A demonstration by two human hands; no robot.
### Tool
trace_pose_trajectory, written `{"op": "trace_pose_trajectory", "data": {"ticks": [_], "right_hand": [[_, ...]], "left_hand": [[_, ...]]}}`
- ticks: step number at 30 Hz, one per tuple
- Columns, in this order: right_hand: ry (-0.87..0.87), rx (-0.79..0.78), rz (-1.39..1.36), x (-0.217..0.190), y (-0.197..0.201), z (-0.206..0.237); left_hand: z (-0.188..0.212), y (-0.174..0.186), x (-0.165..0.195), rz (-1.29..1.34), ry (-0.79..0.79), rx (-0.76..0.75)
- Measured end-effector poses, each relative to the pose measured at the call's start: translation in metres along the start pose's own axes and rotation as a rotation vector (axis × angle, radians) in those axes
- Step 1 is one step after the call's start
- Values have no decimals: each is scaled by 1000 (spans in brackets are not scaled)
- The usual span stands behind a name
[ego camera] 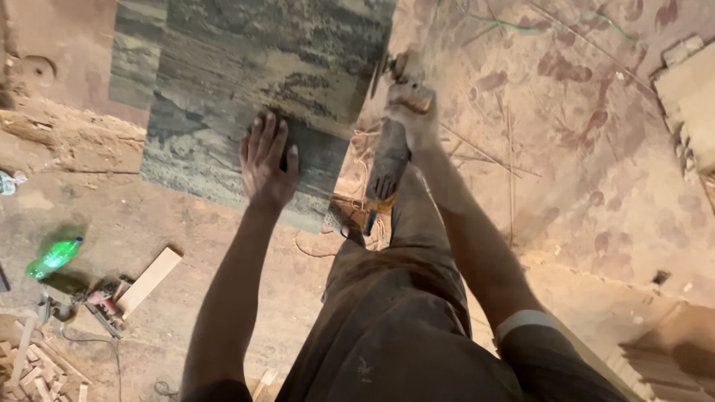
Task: The person cuts a long wooden board with a red handheld circular saw, steadying the power cord with the other hand. They then carry a large board across the workshop floor and cut another board with a jigsaw, holding the board steady with one hand while guiding the saw with the other.
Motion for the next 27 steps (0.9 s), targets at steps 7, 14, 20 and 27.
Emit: {"op": "trace_pose_trajectory", "data": {"ticks": [7, 14, 20, 27], "right_hand": [[-104, -161, 45, 55, -8, 112], [-142, 14, -4, 87, 14, 153], [-190, 73, -47, 51, 31, 37], [-179, 45, -120, -6, 15, -47]], "left_hand": [[3, -2, 1, 33, -15, 1], [6, 2, 1, 26, -15, 67], [11, -3, -12, -4, 115, 119], [12, -9, -17, -32, 134, 116]]}}
Point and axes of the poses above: each hand's wrist, its own z-axis away from the middle knuckle, its own y-axis out of the back of the hand, x = y × z, the point moved 8 cm from there along -z, towards the middle knuckle, and after that the axes turned 7 degrees about -z, right-handed, at the moved point
